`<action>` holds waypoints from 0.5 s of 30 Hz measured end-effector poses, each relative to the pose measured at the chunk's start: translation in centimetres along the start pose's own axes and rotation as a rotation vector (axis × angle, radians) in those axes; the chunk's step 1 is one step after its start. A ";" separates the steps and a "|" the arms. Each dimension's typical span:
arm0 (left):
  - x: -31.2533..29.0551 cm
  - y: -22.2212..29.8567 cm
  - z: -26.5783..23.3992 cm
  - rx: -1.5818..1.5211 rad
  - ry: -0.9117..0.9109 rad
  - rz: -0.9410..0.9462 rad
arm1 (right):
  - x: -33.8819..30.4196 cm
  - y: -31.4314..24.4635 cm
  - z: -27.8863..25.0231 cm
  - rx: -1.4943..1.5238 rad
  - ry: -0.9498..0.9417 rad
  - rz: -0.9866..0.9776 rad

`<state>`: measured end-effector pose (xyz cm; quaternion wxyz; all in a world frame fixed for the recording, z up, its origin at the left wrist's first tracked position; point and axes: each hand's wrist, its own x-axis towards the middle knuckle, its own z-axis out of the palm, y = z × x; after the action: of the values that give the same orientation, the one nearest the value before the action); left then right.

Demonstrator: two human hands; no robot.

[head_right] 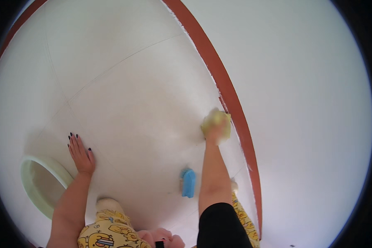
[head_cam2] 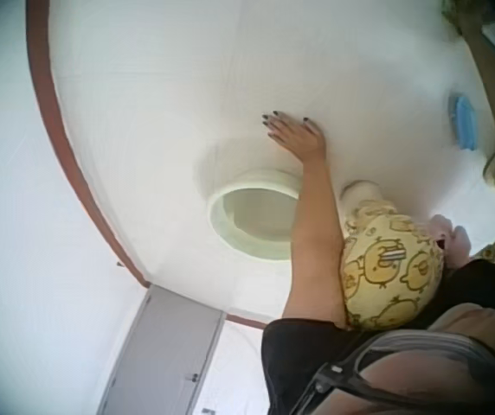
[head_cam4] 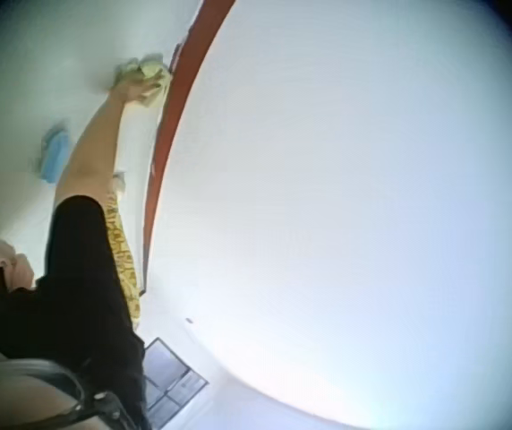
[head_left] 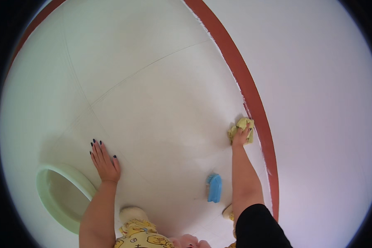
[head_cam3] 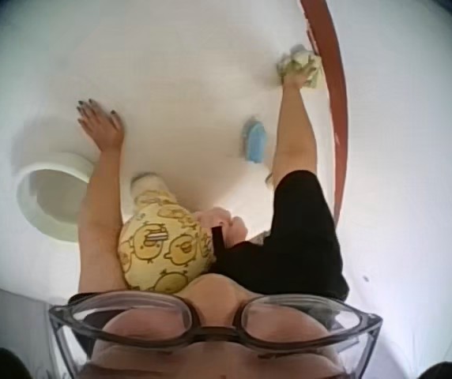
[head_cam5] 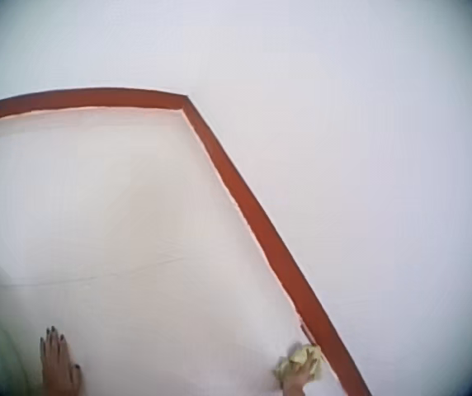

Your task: The person scrubs the floor using a brush and wipes it with a cloth, periodically rinsing the cloth in a basin of water.

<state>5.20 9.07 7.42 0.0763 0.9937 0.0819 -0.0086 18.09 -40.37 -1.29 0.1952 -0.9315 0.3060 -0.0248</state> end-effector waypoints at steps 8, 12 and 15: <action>0.1 0.4 0.1 -0.030 -0.057 -0.050 | 1.0 -12.6 4.2 -0.187 -0.066 -0.433; 0.0 0.5 0.1 -0.020 -0.058 -0.065 | -4.4 -17.9 4.2 -0.150 -0.251 -0.650; 0.1 0.8 0.4 -0.015 -0.054 -0.054 | -8.8 -18.6 3.3 -0.037 -0.401 -0.753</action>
<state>5.47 8.27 7.18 0.0857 0.9899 0.1069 -0.0371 21.91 -20.39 3.31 0.2114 -0.9680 -0.0990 0.0926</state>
